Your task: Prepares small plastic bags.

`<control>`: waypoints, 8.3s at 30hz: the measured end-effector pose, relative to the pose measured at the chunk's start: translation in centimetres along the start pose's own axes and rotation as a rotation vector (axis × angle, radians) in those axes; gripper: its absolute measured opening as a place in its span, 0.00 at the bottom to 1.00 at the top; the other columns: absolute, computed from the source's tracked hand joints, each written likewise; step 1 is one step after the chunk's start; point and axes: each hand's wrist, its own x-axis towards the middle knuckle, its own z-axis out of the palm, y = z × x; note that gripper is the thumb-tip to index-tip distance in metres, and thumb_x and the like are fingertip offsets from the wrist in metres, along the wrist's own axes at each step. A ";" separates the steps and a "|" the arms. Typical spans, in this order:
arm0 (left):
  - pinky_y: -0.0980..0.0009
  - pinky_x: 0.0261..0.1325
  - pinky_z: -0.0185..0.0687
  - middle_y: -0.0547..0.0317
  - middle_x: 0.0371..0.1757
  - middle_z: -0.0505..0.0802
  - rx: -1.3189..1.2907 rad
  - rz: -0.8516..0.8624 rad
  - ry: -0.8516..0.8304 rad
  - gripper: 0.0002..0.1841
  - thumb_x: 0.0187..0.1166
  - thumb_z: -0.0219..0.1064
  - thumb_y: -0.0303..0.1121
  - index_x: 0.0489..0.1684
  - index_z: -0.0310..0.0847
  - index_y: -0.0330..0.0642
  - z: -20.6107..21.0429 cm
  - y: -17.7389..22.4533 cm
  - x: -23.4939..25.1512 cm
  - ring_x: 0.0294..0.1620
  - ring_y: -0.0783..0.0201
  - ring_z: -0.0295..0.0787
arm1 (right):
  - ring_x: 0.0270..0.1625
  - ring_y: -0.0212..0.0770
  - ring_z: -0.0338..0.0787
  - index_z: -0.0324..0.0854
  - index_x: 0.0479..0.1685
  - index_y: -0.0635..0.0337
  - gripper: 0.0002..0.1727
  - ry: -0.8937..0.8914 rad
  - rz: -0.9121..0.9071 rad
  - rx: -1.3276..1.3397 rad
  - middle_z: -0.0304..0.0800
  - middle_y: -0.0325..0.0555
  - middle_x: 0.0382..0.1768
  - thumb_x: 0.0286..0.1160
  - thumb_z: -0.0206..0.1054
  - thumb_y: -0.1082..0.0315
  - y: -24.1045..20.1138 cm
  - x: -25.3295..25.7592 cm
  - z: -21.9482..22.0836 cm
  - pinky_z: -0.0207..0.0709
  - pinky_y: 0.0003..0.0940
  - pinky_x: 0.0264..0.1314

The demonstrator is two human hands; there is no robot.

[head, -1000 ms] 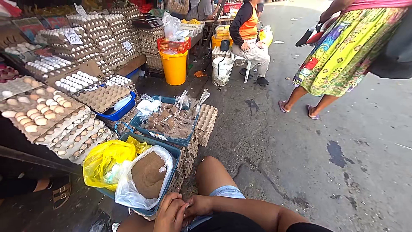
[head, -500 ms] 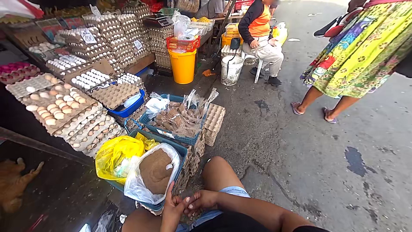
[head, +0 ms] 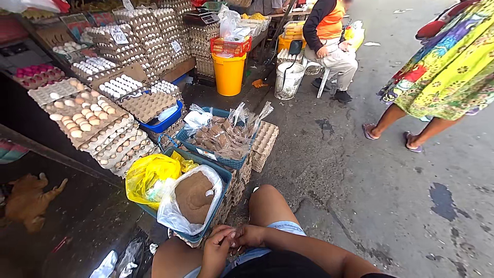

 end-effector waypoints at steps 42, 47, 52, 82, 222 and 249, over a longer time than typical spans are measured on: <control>0.67 0.59 0.92 0.55 0.54 0.97 -0.247 -0.073 -0.493 0.11 0.83 0.63 0.20 0.53 0.91 0.33 0.2 1.1 0.1 0.50 0.67 0.97 | 0.72 0.47 0.86 0.77 0.73 0.62 0.45 0.115 -0.425 0.685 0.86 0.51 0.71 0.91 0.20 0.41 -4.9 -8.7 -3.0 0.78 0.42 0.74; 0.67 0.67 0.88 0.55 0.54 0.98 -0.182 0.129 -0.470 0.09 0.84 0.66 0.26 0.50 0.93 0.33 -0.1 0.6 0.2 0.56 0.68 0.95 | 0.73 0.48 0.85 0.77 0.74 0.64 0.48 0.221 -0.502 0.688 0.87 0.52 0.71 0.90 0.17 0.39 -6.2 -9.2 -4.2 0.77 0.44 0.75; 0.71 0.66 0.87 0.56 0.49 0.98 -0.119 0.185 -0.436 0.08 0.82 0.67 0.25 0.47 0.93 0.32 -0.7 0.7 0.1 0.54 0.72 0.94 | 0.67 0.48 0.89 0.64 0.85 0.57 0.41 0.390 -0.649 0.766 0.87 0.51 0.68 0.91 0.21 0.40 -8.2 -10.5 -4.6 0.83 0.44 0.68; 0.68 0.73 0.84 0.55 0.58 0.96 -0.140 0.456 -0.433 0.08 0.86 0.65 0.30 0.47 0.90 0.38 0.2 4.9 1.9 0.65 0.67 0.91 | 0.67 0.48 0.91 0.74 0.82 0.49 0.36 0.165 -0.822 0.295 0.91 0.48 0.66 0.81 0.60 0.37 -13.8 -15.6 -4.0 0.83 0.41 0.71; 0.70 0.60 0.84 0.51 0.41 0.95 0.253 0.246 -0.201 0.07 0.74 0.74 0.30 0.39 0.93 0.34 0.0 5.3 0.6 0.49 0.65 0.91 | 0.56 0.27 0.92 0.91 0.58 0.39 0.12 0.257 -1.251 -0.261 0.96 0.29 0.52 0.82 0.69 0.60 -12.3 -14.0 0.2 0.85 0.27 0.63; 0.71 0.51 0.79 0.48 0.29 0.89 0.184 0.293 -0.370 0.17 0.82 0.70 0.34 0.25 0.87 0.27 -0.1 4.8 1.0 0.40 0.63 0.86 | 0.63 0.36 0.92 0.88 0.66 0.35 0.17 0.290 -1.249 -0.146 0.93 0.36 0.62 0.80 0.70 0.58 -13.4 -16.0 -0.6 0.85 0.31 0.68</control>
